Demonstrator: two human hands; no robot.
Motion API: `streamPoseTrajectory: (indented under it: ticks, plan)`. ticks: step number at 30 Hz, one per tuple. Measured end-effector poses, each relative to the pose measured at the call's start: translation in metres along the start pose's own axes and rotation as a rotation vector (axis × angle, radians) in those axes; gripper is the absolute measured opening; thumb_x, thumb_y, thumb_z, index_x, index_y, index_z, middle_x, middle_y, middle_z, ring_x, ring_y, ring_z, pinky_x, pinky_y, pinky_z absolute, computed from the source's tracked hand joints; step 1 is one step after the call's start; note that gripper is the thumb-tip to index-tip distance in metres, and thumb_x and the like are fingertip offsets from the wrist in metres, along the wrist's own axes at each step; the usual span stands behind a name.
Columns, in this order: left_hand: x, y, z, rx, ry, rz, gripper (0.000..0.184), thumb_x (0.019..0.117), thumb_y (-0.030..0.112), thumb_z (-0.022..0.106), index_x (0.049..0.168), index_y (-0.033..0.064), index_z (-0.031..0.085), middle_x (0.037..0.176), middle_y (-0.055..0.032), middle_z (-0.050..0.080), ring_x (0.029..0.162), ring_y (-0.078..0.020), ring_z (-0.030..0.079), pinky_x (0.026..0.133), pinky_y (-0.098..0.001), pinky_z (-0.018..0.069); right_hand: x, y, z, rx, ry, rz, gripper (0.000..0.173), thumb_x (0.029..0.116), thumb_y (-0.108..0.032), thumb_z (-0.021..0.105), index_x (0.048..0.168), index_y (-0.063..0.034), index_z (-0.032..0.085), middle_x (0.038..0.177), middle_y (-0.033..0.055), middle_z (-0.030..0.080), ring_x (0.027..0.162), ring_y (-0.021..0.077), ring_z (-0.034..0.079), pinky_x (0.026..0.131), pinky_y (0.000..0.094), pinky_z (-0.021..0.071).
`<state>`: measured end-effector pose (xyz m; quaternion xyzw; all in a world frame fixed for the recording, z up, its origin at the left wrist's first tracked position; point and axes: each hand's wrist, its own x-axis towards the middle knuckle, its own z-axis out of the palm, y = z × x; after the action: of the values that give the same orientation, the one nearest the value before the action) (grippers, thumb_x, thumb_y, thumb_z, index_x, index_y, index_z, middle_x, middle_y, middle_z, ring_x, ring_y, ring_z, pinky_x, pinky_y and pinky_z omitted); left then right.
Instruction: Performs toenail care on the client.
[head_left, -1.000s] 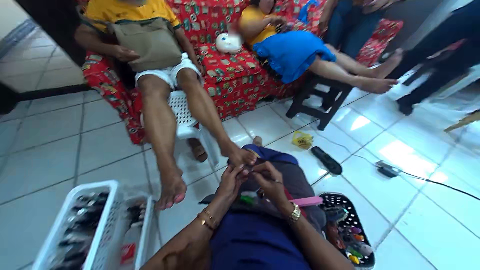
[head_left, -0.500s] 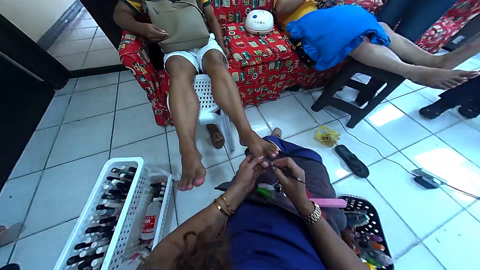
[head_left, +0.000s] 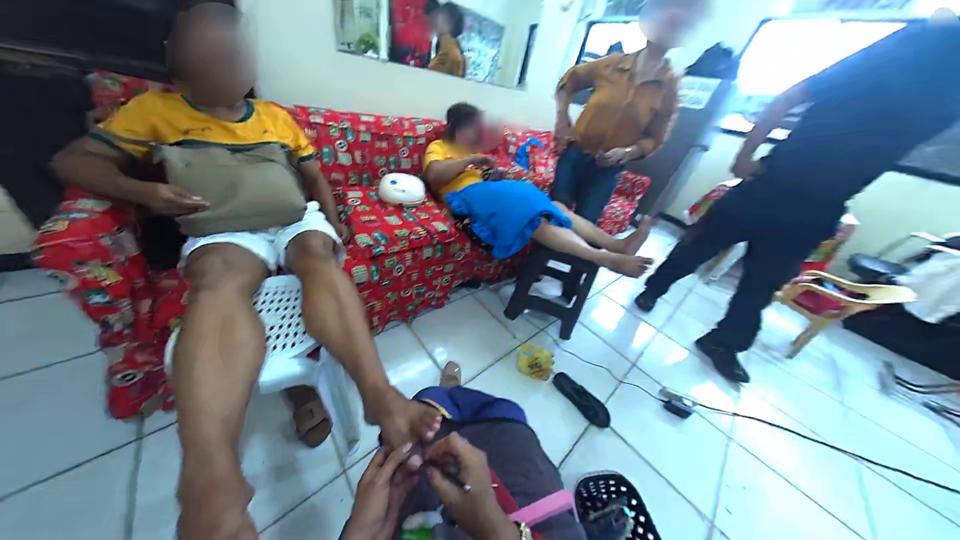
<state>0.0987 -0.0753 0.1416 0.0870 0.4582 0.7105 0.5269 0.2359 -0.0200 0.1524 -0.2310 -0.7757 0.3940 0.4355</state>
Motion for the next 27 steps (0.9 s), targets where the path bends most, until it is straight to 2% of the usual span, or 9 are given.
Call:
streamPoseTrajectory:
  ticks: [4, 10, 19, 27]
  plan:
    - [-0.001, 0.000, -0.003, 0.002, 0.000, 0.006, 0.006, 0.1046, 0.005, 0.046, 0.107, 0.0059, 0.051, 0.076, -0.0014, 0.068, 0.066, -0.0102, 0.068, 0.064, -0.0257, 0.0596, 0.000, -0.003, 0.002, 0.002, -0.009, 0.045, 0.015, 0.0847, 0.004, 0.066, 0.098, 0.0092, 0.069, 0.092, 0.0183, 0.071, 0.082, 0.0206, 0.070, 0.076, 0.0351, 0.0589]
    - [0.000, 0.002, -0.008, 0.000, -0.049, -0.006, 0.006, 0.1050, 0.005, 0.045, 0.108, 0.0081, 0.049, 0.076, -0.0008, 0.068, 0.067, -0.0099, 0.069, 0.067, -0.0254, 0.0602, 0.000, -0.003, 0.007, 0.036, 0.081, 0.014, 0.013, 0.0832, 0.004, 0.064, 0.094, 0.0103, 0.068, 0.090, 0.0172, 0.072, 0.078, 0.0146, 0.069, 0.073, 0.0278, 0.0573]
    - [-0.001, 0.003, -0.009, 0.000, -0.051, -0.008, 0.006, 0.1055, 0.005, 0.045, 0.107, 0.0082, 0.049, 0.076, -0.0005, 0.070, 0.066, -0.0102, 0.070, 0.066, -0.0259, 0.0613, -0.001, -0.003, 0.012, 0.034, 0.091, -0.022, 0.013, 0.0819, 0.004, 0.066, 0.093, 0.0095, 0.069, 0.089, 0.0171, 0.073, 0.078, 0.0172, 0.070, 0.073, 0.0311, 0.0582]
    - [-0.001, 0.001, -0.009, -0.023, -0.010, -0.014, 0.004, 0.1049, 0.004, 0.048, 0.108, 0.0066, 0.050, 0.075, -0.0032, 0.070, 0.064, -0.0116, 0.070, 0.062, -0.0256, 0.0608, -0.002, 0.002, 0.011, 0.035, 0.073, -0.021, 0.012, 0.0846, 0.002, 0.066, 0.094, 0.0080, 0.069, 0.089, 0.0152, 0.072, 0.079, 0.0137, 0.069, 0.074, 0.0268, 0.0568]
